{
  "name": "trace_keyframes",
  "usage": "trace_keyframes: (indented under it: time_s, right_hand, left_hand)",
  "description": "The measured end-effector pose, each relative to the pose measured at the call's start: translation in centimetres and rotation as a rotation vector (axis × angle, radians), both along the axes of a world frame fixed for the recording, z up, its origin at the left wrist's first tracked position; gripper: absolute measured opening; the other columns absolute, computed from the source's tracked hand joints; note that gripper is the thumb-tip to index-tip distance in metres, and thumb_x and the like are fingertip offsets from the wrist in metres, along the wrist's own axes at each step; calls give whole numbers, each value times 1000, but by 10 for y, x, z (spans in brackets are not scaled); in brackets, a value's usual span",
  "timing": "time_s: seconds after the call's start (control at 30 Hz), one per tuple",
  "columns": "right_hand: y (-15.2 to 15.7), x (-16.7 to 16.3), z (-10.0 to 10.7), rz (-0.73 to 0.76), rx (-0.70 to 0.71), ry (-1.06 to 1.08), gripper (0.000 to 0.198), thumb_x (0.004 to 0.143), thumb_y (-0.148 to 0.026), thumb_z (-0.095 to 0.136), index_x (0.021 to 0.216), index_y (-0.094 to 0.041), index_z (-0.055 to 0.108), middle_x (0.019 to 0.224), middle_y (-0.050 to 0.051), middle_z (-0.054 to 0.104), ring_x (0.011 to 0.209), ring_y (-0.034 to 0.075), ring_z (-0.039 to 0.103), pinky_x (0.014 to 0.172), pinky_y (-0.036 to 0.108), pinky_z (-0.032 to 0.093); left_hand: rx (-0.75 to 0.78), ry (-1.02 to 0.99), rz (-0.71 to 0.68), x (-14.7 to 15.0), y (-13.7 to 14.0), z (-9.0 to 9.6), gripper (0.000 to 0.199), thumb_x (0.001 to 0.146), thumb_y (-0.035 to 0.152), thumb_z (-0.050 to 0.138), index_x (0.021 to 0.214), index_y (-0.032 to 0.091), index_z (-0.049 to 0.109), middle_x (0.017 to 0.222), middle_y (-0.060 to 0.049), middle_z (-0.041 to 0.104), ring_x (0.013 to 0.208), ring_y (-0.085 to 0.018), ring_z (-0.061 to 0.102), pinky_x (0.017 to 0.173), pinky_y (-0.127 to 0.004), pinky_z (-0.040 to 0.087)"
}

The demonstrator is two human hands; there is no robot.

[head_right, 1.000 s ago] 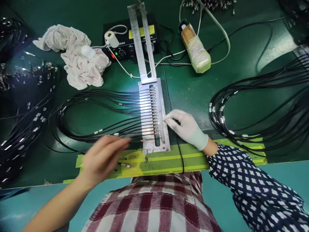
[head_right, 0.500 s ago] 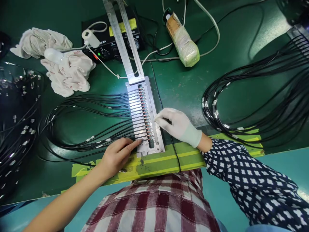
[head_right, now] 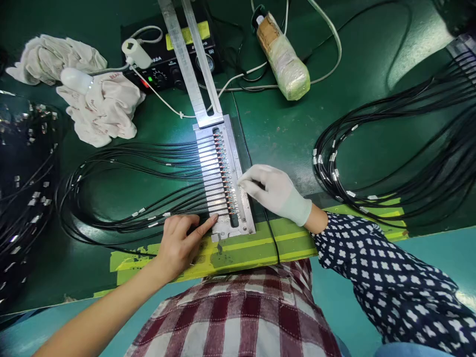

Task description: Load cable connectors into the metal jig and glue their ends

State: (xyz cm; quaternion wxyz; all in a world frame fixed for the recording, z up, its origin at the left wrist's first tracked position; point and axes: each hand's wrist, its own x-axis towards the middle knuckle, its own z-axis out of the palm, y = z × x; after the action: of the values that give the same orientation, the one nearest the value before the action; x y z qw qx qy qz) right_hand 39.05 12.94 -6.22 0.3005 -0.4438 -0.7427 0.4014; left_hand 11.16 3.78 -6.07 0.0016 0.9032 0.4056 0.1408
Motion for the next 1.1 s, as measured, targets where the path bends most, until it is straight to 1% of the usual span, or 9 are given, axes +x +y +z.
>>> trace_keyframes:
  time_s: [0.2,0.33,0.47,0.57,0.77,0.87,0.97,1.03,1.1]
  right_hand:
    - [-1,-1,1,-13,45,-24,19,97,-26,53,93,-22,71,94,1,72,88,19,66,81,31,48]
    - [-2,1,0,-2,70,-35,20,98,-27,52,95,-23,71,95,1,72,89,19,66,82,32,48]
    - [-2,0,-2,-13,80,-45,19,98,-28,52,95,-24,70,95,0,72,88,19,66,82,32,49]
    - [-3,-1,-2,-15,83,-55,20,99,-27,51,94,-24,70,95,0,72,88,19,66,82,33,49]
    - [-2,2,-4,-30,107,-48,18,98,-25,52,96,-24,70,96,0,72,89,18,65,81,32,49]
    - [-11,-2,3,-27,234,-48,19,98,-25,51,97,-22,70,95,2,71,89,19,64,83,35,48]
    - [-31,-23,17,126,425,-54,26,97,-42,56,99,-21,70,95,4,71,90,22,63,86,40,46]
    - [-47,-45,26,263,459,-81,43,91,-61,58,98,-21,70,91,4,70,85,22,61,81,40,45]
    - [-58,-67,33,369,461,-174,50,88,-67,58,89,-19,70,88,5,69,83,22,59,78,39,44]
  left_hand:
    - [-181,-28,-20,-4,2,13,43,95,5,43,135,14,53,99,-8,67,90,-19,56,85,-39,33]
    - [-400,-189,-40,-40,-9,32,32,95,9,53,126,16,54,107,-7,65,99,-17,56,91,-35,39]
    - [-582,-58,58,-79,-35,39,18,95,17,57,112,19,57,109,-7,61,103,-20,53,89,-34,40]
    - [-546,-28,128,-84,-49,32,19,95,19,56,114,18,56,110,-9,58,102,-22,51,86,-35,40]
    - [-480,-96,34,-60,-50,16,14,97,15,52,108,19,59,99,-7,59,91,-19,52,78,-34,40]
    - [-426,-209,57,-59,-43,22,13,95,9,53,106,16,57,98,-7,61,92,-17,55,80,-31,44]
    - [-295,-344,97,-58,-36,35,20,91,1,55,106,14,55,95,-7,61,93,-15,57,81,-25,48]
    - [-242,-389,80,-52,-33,42,24,89,-3,56,107,13,56,94,-7,60,93,-14,57,82,-24,49]
    - [-231,-393,21,-45,-31,43,27,88,-3,57,110,13,56,97,-8,60,94,-14,58,84,-24,50]
